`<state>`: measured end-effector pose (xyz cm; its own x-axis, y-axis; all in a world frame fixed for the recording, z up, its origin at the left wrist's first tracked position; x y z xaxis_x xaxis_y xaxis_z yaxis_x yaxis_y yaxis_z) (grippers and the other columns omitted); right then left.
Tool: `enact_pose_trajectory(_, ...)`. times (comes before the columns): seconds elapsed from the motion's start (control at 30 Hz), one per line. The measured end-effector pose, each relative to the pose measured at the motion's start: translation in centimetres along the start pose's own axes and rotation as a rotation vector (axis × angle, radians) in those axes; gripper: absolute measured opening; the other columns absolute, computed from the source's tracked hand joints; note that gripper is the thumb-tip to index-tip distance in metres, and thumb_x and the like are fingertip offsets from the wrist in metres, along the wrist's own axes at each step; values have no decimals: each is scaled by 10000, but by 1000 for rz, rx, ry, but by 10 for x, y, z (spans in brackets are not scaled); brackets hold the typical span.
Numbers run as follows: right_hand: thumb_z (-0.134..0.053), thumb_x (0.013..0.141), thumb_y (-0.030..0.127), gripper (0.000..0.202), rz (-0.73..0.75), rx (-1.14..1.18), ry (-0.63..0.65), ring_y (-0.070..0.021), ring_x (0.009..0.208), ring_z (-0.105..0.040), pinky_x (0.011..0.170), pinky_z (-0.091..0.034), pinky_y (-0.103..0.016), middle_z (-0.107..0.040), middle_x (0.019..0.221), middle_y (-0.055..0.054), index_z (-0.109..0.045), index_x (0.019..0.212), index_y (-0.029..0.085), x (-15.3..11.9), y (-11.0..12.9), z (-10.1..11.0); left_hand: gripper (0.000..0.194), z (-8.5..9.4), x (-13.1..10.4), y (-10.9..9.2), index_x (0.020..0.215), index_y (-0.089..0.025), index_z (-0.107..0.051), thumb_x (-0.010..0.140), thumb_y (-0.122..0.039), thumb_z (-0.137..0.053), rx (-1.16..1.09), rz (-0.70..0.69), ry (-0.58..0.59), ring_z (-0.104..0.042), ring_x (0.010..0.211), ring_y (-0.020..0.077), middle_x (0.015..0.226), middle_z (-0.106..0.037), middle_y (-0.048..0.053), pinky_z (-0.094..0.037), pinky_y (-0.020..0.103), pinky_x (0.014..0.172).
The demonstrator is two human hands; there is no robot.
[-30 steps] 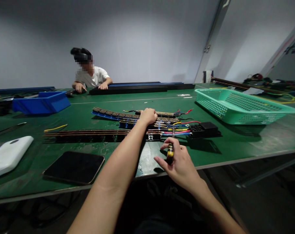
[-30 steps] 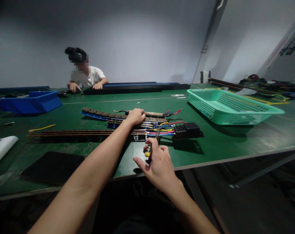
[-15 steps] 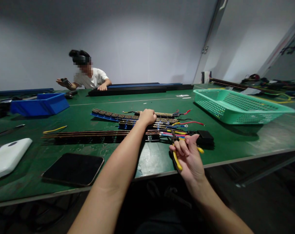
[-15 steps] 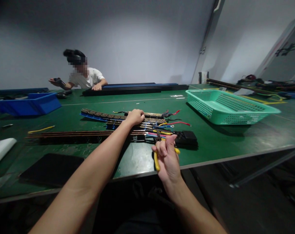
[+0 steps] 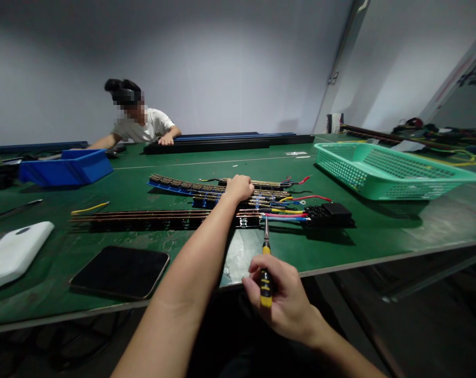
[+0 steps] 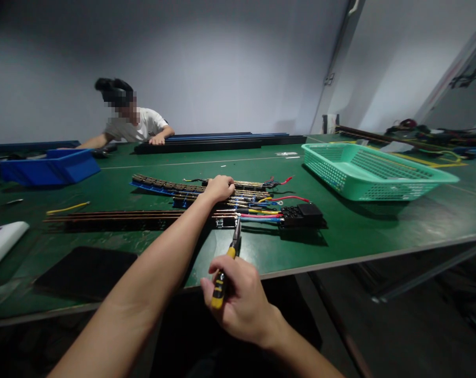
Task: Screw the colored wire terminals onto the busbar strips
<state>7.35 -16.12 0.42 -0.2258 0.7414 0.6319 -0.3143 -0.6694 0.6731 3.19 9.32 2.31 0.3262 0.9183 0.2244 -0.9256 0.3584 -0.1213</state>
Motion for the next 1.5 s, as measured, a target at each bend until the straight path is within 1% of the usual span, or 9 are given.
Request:
enact_pose_trajectory(0.2,-676,881,288,327,30,275,-101,-126,638,-539,611,-447,-248,-601,791,34,-477,1140,285,17,-13,34,355,-1,0,1,1117,-213,-749,936,-260,-447,8,15,4,-643,1142,285,1180,-737,113,-478,443,986)
enact_pose_trajectory(0.37,-579,922,514,296,-65,478,-228,-147,632,-486,590,-378,-265,-617,728,11,-515,1043,251,39,-47,70,354,-1,1,1,1107,-214,-753,930,-255,-449,3,13,9,-647,1133,288,1171,-740,112,-480,444,981)
enact_pose_trajectory(0.47,-509,949,513,269,-207,546,-298,-134,547,-419,528,-308,-249,-620,641,19,-510,969,244,44,-68,77,357,-1,1,1,1107,-205,-753,926,-253,-449,4,8,4,-650,1125,297,1163,-741,119,-487,453,967)
enact_pose_trajectory(0.7,-500,923,472,240,-324,697,-400,-124,479,-423,488,-321,-234,-559,534,42,-521,896,234,34,-77,80,359,0,0,0,1091,-199,-757,926,-248,-442,10,3,2,-650,1117,296,1149,-743,123,-487,456,964)
enact_pose_trajectory(0.93,-527,883,430,207,-390,460,-215,-116,455,-395,479,-284,-235,-619,556,32,-442,888,241,45,-84,72,362,0,0,0,1102,-205,-755,926,-255,-443,10,6,7,-648,1125,292,1163,-741,119,-487,450,966)
enact_pose_trajectory(1.1,-591,805,328,149,-353,-138,105,-139,522,-444,535,-291,-259,-521,577,54,-477,852,244,51,-74,46,369,0,0,1,1125,-206,-751,929,-261,-443,13,13,-4,-644,1138,286,1178,-738,118,-483,449,980)
enact_pose_trajectory(1.23,-616,760,289,122,-309,-343,132,-134,518,-420,544,-262,-269,-485,568,46,-509,769,231,46,-68,39,362,1,0,1,1128,-201,-748,928,-256,-451,11,13,-11,-644,1146,286,1181,-738,118,-480,453,989)
enact_pose_trajectory(1.33,-604,814,354,153,-358,-9,8,-124,482,-404,512,-278,-252,-465,527,65,-515,810,230,43,-75,48,360,0,1,1,1128,-195,-747,924,-253,-457,3,13,-5,-639,1153,296,1182,-737,123,-479,468,993)
enact_pose_trajectory(1.5,-572,859,411,190,-407,500,-381,-125,487,-446,489,-309,-231,-573,533,36,-525,858,227,34,-90,80,364,-1,1,2,1125,-204,-749,926,-254,-449,6,12,4,-637,1150,292,1176,-738,118,-479,462,993)
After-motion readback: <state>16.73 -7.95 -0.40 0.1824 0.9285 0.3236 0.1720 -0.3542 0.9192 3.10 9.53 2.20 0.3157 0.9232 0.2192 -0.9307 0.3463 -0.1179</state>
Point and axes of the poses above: each hand's wrist, its own x-axis towards the middle knuckle, its own z-axis out of the back of the hand, y = z × x, the point moved 10 cm from there along x, towards the middle knuckle
